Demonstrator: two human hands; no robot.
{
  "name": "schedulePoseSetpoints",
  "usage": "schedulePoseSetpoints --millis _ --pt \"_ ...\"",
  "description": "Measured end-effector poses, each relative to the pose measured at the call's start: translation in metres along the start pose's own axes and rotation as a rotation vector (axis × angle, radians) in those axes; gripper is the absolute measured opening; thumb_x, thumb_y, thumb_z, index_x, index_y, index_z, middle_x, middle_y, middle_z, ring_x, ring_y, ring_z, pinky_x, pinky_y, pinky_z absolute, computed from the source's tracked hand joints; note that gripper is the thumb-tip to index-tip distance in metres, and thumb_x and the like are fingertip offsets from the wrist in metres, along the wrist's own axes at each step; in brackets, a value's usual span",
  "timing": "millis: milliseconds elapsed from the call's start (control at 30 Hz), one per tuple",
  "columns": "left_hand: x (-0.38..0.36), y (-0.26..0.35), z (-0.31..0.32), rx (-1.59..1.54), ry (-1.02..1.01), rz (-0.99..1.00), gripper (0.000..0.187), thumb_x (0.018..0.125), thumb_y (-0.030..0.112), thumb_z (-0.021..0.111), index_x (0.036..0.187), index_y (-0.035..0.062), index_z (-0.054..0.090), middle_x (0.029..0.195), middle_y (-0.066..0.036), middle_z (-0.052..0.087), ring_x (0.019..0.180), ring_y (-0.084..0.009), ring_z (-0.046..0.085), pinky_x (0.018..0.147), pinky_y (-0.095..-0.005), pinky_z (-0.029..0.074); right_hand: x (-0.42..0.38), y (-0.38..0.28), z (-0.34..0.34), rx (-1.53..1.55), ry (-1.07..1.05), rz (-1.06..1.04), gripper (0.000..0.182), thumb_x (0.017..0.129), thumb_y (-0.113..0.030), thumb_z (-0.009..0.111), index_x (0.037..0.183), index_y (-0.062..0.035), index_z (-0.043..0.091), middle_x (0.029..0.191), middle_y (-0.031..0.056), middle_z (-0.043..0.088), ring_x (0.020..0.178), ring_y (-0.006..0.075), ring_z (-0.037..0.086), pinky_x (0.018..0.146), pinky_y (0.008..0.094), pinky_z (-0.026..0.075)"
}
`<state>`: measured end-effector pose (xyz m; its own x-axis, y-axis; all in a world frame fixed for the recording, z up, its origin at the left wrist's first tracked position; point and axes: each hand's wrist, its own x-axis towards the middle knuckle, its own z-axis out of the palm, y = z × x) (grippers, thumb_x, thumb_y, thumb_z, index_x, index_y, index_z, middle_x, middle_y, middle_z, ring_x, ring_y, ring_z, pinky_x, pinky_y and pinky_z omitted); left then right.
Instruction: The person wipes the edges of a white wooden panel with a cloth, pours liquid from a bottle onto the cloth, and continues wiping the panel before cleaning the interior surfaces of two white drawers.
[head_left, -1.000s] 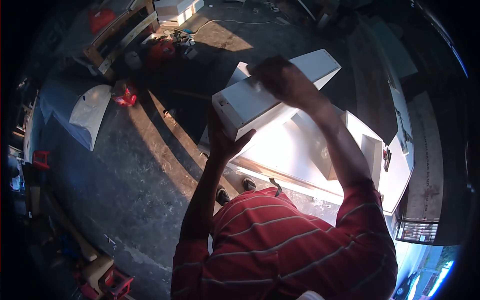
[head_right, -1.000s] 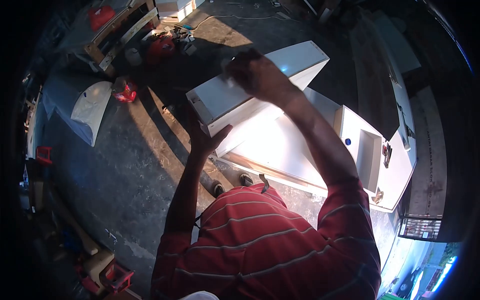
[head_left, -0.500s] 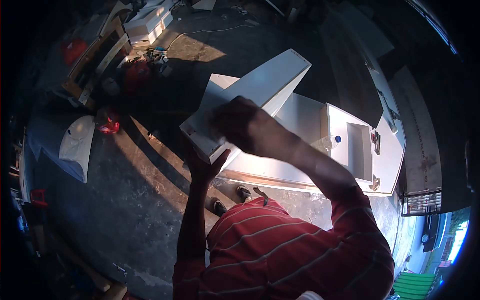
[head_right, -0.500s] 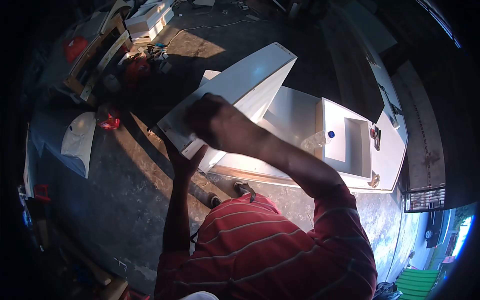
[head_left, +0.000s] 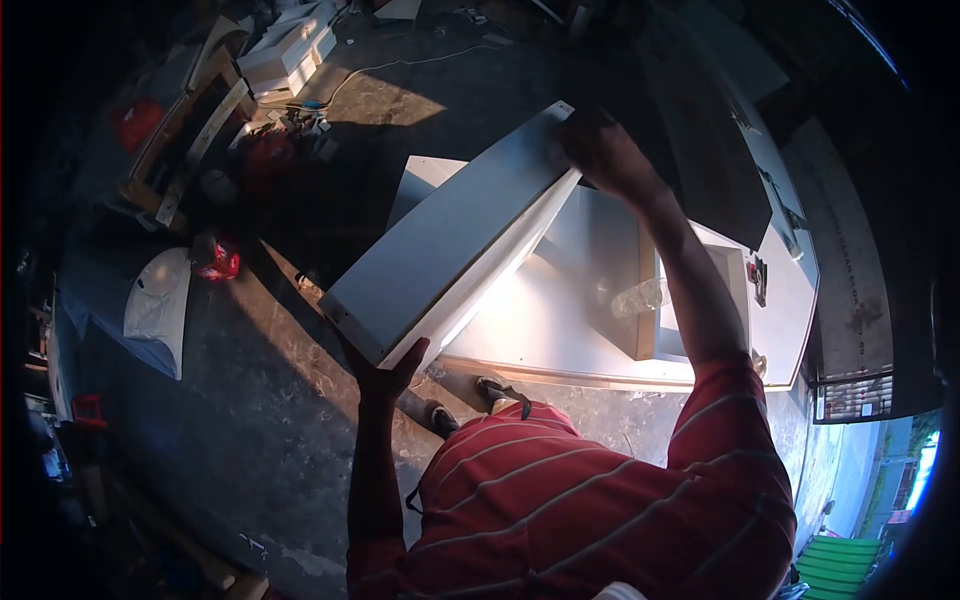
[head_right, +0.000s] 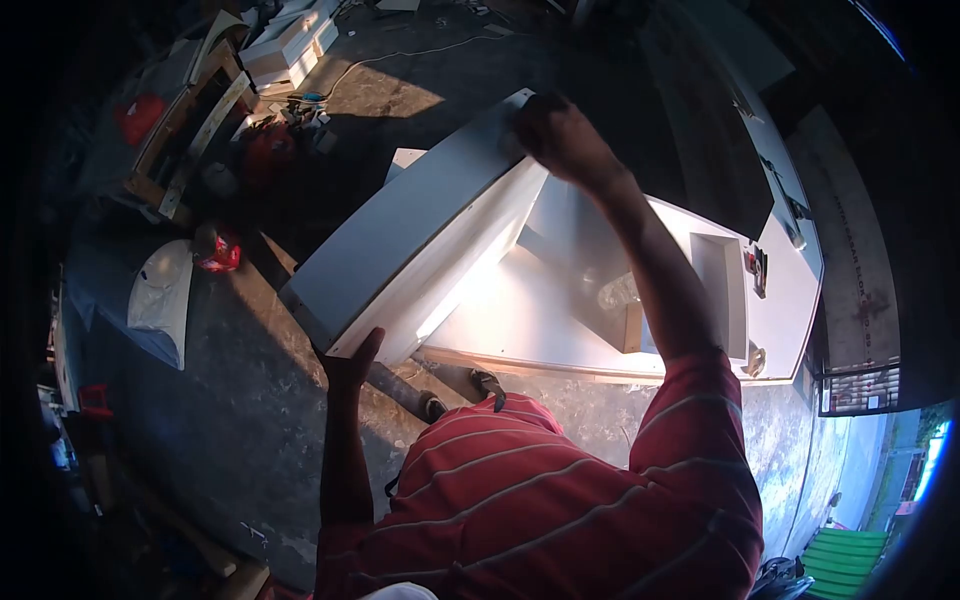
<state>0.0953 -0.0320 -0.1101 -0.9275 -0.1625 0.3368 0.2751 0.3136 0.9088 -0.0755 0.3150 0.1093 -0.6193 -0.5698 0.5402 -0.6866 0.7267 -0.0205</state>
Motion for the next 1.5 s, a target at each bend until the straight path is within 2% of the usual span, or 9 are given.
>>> schedulePoseSetpoints --millis 200,433,633,700,800,933,1100,1267,1500 --pt "-0.008 -0.015 -0.006 -0.071 0.002 -0.228 0.098 0.058 0.022 0.086 0.133 -0.0006 0.027 0.121 -0.016 0.044 0.107 -0.0261 0.05 0.084 -0.0376 0.05 0.002 -0.152 0.008 0.325 -0.039 -0.269 0.018 0.077 -0.016 0.063 0.093 -0.0067 0.062 0.099 0.0083 0.058 0.095 0.0234 0.054 0.089 0.0356 0.042" --pt "-0.005 -0.005 -0.021 0.017 -0.117 0.008 0.094 0.058 0.032 0.085 0.13 -0.0003 0.034 0.118 -0.017 0.046 0.107 -0.0291 0.05 0.085 -0.0426 0.048 0.029 0.014 0.021 0.078 0.036 -0.063 0.017 0.081 -0.009 0.058 0.096 -0.0074 0.065 0.089 0.0115 0.064 0.084 0.0274 0.06 0.078 0.0375 0.047" --pt "-0.005 -0.021 -0.036 -0.046 -0.037 0.271 0.083 0.07 0.047 0.073 0.128 -0.0007 0.038 0.119 -0.017 0.048 0.106 -0.0272 0.051 0.085 -0.0387 0.046 0.018 -0.064 0.018 0.173 0.063 -0.166 0.024 0.083 -0.012 0.058 0.106 -0.0066 0.061 0.101 0.0105 0.061 0.093 0.0263 0.058 0.086 0.0378 0.045" --pt "-0.004 -0.032 -0.04 -0.221 -0.01 -0.278 0.072 0.081 0.047 0.064 0.128 -0.0008 0.038 0.121 -0.013 0.047 0.107 -0.0221 0.051 0.087 -0.0364 0.044 0.01 -0.115 0.014 0.246 -0.026 -0.271 0.022 0.08 -0.013 0.063 0.101 -0.0078 0.063 0.101 0.0082 0.061 0.099 0.0254 0.056 0.09 0.038 0.044" --pt "-0.004 -0.069 -0.044 -0.337 -0.052 -0.322 0.061 0.086 0.042 0.059 0.126 -0.0001 0.04 0.118 -0.008 0.05 0.106 -0.0177 0.051 0.089 -0.0351 0.042 0.009 -0.107 0.013 0.234 -0.017 -0.258 0.016 0.081 -0.011 0.059 0.096 -0.0083 0.064 0.096 0.0077 0.061 0.098 0.0239 0.055 0.097 0.0383 0.038" --pt "-0.003 -0.126 -0.029 -0.098 -0.015 -0.173 0.047 0.091 0.036 0.053 0.121 0.0017 0.045 0.111 -0.005 0.053 0.101 -0.0159 0.051 0.087 -0.033 0.042 0.008 -0.028 0.006 0.186 0.191 0.078 0.017 0.075 -0.005 0.061 0.092 -0.0045 0.063 0.089 0.0125 0.063 0.083 0.0302 0.059 0.078 0.0388 0.046" --pt "0.003 -0.141 0.002 -0.293 0.003 -0.222 0.044 0.092 0.035 0.051 0.121 0.002 0.045 0.108 -0.005 0.053 0.099 -0.0152 0.051 0.086 -0.0316 0.043 -0.032 -0.034 -0.002 0.686 0.434 0.502 0.017 0.09 -0.005 0.051 0.102 0.0002 0.062 0.091 0.0076 0.063 0.081 0.0116 0.058 0.077 0.0249 0.045" --pt "0.035 -0.042 0.02 -0.695 0.081 -0.482 0.039 0.095 0.031 0.048 0.121 0.0023 0.046 0.106 -0.005 0.053 0.097 -0.0135 0.051 0.084 -0.0291 0.043 -0.075 -0.056 -0.025 0.954 0.618 0.576 0.027 0.096 -0.007 0.041 0.114 0.0036 0.057 0.102 0.0073 0.062 0.093 0.0098 0.056 0.081 0.0234 0.044" --pt "0.151 0.113 0.056 -0.328 -0.104 -0.342 0.064 0.083 0.05 0.062 0.118 -0.0032 0.053 0.114 -0.009 0.054 0.105 -0.0145 0.048 0.087 -0.0303 0.04 -0.121 -0.044 -0.03 0.866 0.704 0.661 0.029 0.097 -0.008 0.038 0.117 0.0054 0.054 0.109 0.0104 0.06 0.101 0.0158 0.057 0.09 0.027 0.044"
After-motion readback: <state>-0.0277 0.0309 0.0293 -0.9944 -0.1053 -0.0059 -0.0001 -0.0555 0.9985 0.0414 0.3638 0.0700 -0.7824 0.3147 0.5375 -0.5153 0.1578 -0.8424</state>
